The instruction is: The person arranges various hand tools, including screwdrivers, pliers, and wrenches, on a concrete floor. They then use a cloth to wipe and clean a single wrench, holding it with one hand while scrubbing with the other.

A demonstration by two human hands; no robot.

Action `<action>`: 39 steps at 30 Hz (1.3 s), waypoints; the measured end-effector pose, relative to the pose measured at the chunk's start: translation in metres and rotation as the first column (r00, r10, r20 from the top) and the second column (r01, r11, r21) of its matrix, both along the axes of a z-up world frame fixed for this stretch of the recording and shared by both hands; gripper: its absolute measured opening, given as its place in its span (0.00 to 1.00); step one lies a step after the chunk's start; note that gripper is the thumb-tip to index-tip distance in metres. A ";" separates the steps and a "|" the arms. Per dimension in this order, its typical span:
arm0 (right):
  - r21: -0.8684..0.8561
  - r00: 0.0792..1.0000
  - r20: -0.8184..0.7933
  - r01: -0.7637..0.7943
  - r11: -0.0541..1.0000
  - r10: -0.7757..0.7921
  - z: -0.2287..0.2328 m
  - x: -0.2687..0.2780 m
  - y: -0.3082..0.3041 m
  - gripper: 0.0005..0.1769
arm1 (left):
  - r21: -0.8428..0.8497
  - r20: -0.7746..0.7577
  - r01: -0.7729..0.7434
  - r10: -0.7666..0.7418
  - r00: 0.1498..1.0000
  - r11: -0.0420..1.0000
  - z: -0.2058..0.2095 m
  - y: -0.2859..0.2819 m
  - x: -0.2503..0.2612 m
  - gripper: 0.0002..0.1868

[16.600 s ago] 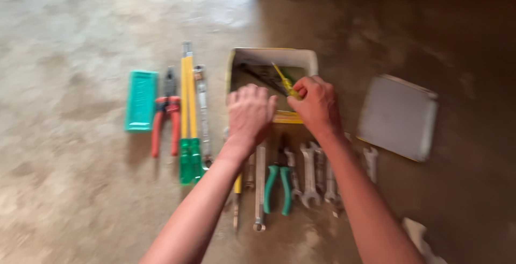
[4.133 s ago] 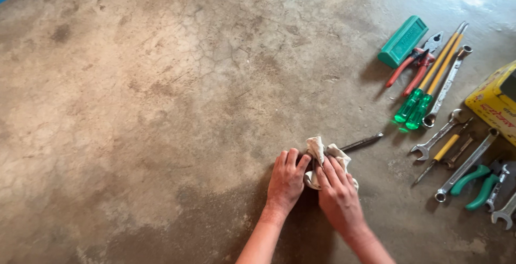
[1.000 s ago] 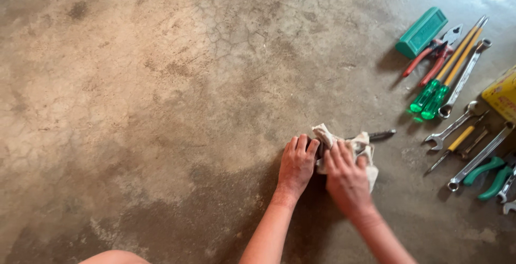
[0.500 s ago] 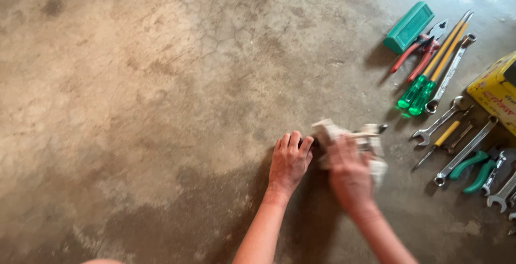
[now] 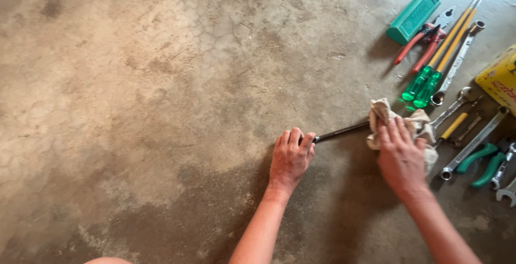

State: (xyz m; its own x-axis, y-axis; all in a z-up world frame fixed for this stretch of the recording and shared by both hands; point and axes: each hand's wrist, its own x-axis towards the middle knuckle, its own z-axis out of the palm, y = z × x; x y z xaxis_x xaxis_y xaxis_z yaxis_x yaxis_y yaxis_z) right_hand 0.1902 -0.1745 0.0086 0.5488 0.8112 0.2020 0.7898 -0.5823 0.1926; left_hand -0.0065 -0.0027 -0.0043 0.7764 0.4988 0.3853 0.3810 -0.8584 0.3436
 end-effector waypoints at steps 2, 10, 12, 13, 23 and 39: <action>-0.099 0.998 0.063 -0.013 0.995 0.019 -0.003 -0.012 0.008 0.27 | 0.022 -0.002 -0.006 0.006 1.000 1.000 0.001 0.000 0.001 0.16; 0.009 0.938 -0.041 -0.344 0.939 0.344 -0.024 -0.080 0.033 0.27 | -0.013 0.026 -0.004 0.004 1.000 1.000 0.001 -0.002 -0.004 0.20; -0.002 0.949 -0.033 -0.314 0.950 0.313 -0.020 -0.064 0.026 0.27 | -0.022 0.026 -0.004 0.004 1.000 1.000 0.003 -0.001 -0.004 0.19; -0.011 0.955 -0.029 -0.296 0.955 0.295 -0.017 -0.052 0.021 0.28 | -0.033 0.027 -0.001 0.002 1.000 0.999 0.003 -0.002 -0.005 0.18; 0.188 0.990 -0.088 -0.093 0.978 0.111 0.001 -0.006 0.017 0.24 | -0.019 -0.001 -0.007 0.006 1.000 1.000 0.000 -0.002 0.001 0.14; 0.037 0.991 -0.095 -0.086 0.996 0.090 -0.002 0.002 0.012 0.30 | -0.045 0.020 -0.010 0.011 1.000 0.999 -0.001 0.002 -0.002 0.16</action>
